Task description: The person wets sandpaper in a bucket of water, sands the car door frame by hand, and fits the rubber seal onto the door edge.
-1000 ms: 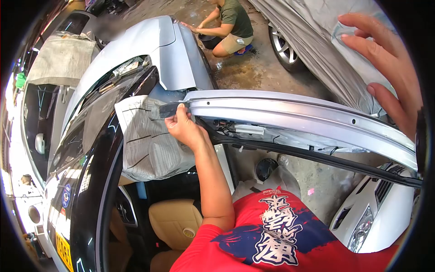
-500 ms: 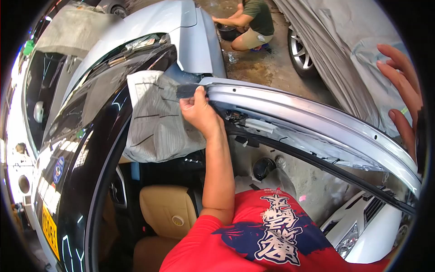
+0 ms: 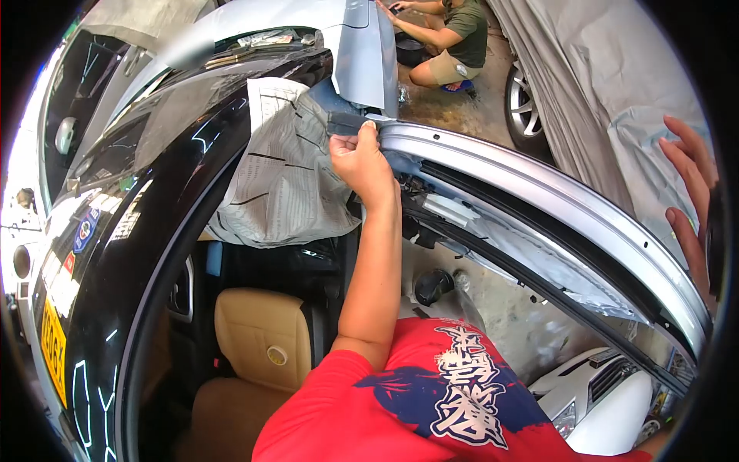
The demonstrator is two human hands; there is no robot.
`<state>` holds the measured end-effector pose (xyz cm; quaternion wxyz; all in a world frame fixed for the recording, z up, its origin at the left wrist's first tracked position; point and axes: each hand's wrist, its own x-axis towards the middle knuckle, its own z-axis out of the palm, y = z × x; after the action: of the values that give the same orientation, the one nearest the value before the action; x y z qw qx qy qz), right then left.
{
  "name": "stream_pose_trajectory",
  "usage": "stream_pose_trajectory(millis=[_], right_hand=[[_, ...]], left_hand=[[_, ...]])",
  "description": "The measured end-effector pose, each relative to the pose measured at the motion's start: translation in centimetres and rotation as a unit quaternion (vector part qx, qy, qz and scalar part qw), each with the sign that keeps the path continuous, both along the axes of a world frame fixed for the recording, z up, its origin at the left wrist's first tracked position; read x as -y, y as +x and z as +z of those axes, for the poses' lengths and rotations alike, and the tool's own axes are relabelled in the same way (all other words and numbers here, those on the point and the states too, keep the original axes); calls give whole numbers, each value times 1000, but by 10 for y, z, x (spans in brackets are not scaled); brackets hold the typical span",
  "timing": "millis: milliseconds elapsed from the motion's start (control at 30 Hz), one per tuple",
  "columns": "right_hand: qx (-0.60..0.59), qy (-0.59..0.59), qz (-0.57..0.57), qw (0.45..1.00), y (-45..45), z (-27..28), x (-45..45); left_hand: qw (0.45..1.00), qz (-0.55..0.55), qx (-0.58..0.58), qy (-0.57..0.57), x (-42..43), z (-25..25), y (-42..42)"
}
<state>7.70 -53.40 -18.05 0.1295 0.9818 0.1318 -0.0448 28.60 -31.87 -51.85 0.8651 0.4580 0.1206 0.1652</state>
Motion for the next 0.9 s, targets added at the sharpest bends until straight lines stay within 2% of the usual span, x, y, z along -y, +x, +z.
stream_pose_trajectory(millis=[167, 300, 400, 567, 667, 767, 900], right_hand=[[-24, 0, -34, 999, 3, 0, -4], [-19, -11, -1, 1000, 3, 0, -2], [-19, -24, -14, 999, 3, -1, -3], [-18, -19, -11, 1000, 2, -1, -2], [-39, -40, -55, 997, 3, 2, -10], [-20, -17, 4, 1000, 3, -1, -4], [-27, -10, 4, 1000, 6, -1, -6]], left_hand=[[1000, -8, 3, -5, -2, 0, -2], [1000, -13, -1, -15, 1, 1, -2], [1000, -10, -13, 23, -1, -2, -4], [1000, 3, 20, -20, 4, 0, -2], [1000, 6, 15, -7, 2, -2, 0], [1000, 17, 4, -7, 3, -4, 1], [1000, 15, 0, 5, 2, -3, -1]])
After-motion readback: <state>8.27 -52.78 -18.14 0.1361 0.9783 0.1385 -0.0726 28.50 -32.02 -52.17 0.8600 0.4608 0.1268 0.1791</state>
